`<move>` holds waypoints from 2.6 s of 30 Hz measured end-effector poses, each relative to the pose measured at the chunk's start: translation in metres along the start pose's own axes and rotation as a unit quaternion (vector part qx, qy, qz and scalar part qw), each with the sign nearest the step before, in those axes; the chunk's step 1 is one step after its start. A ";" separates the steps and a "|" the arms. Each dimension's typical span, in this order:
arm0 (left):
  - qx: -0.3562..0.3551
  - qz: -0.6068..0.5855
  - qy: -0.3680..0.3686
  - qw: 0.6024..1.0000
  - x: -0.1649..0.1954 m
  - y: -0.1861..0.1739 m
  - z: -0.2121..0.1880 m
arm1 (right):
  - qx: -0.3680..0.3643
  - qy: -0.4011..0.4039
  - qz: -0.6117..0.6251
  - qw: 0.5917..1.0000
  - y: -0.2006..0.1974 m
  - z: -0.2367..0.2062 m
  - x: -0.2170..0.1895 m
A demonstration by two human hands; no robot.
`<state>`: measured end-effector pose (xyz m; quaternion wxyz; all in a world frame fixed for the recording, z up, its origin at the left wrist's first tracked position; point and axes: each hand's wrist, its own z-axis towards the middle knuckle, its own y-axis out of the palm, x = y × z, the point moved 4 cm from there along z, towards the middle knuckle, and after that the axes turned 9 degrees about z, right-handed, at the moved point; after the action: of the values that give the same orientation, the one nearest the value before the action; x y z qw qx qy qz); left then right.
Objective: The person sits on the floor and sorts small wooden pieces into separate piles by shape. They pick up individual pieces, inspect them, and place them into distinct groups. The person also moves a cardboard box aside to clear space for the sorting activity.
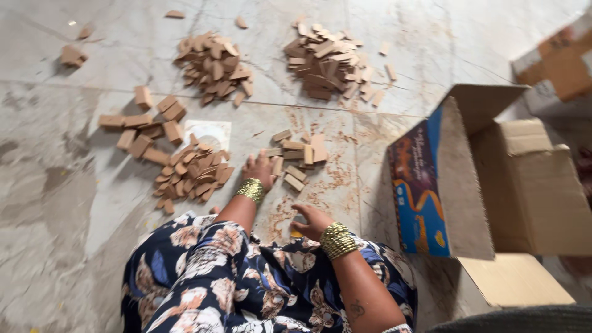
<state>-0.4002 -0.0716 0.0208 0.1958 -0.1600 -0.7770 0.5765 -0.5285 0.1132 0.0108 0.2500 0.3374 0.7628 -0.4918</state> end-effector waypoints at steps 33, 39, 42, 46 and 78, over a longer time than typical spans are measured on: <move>-0.042 -0.092 -0.097 0.990 -0.231 -0.068 -0.049 | -0.023 0.029 0.010 0.999 0.000 0.017 0.009; -0.109 -0.093 -0.178 0.974 -0.249 -0.047 -0.037 | -0.060 0.056 -0.069 0.994 0.009 0.019 0.007; -0.096 -0.106 -0.188 0.972 -0.251 -0.035 -0.024 | -0.054 0.038 -0.057 0.996 0.008 0.016 0.007; -0.081 -0.123 -0.216 0.965 -0.258 -0.026 -0.016 | -0.053 0.074 -0.035 0.995 0.006 0.014 0.011; -0.119 -0.011 -0.208 0.971 -0.212 -0.045 -0.013 | -0.042 0.055 -0.021 0.997 0.006 0.003 -0.004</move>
<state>-0.2099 -0.1742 0.0420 0.0154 -0.0500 -0.8655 0.4981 -0.5210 0.1113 0.0086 0.2111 0.3371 0.8021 -0.4455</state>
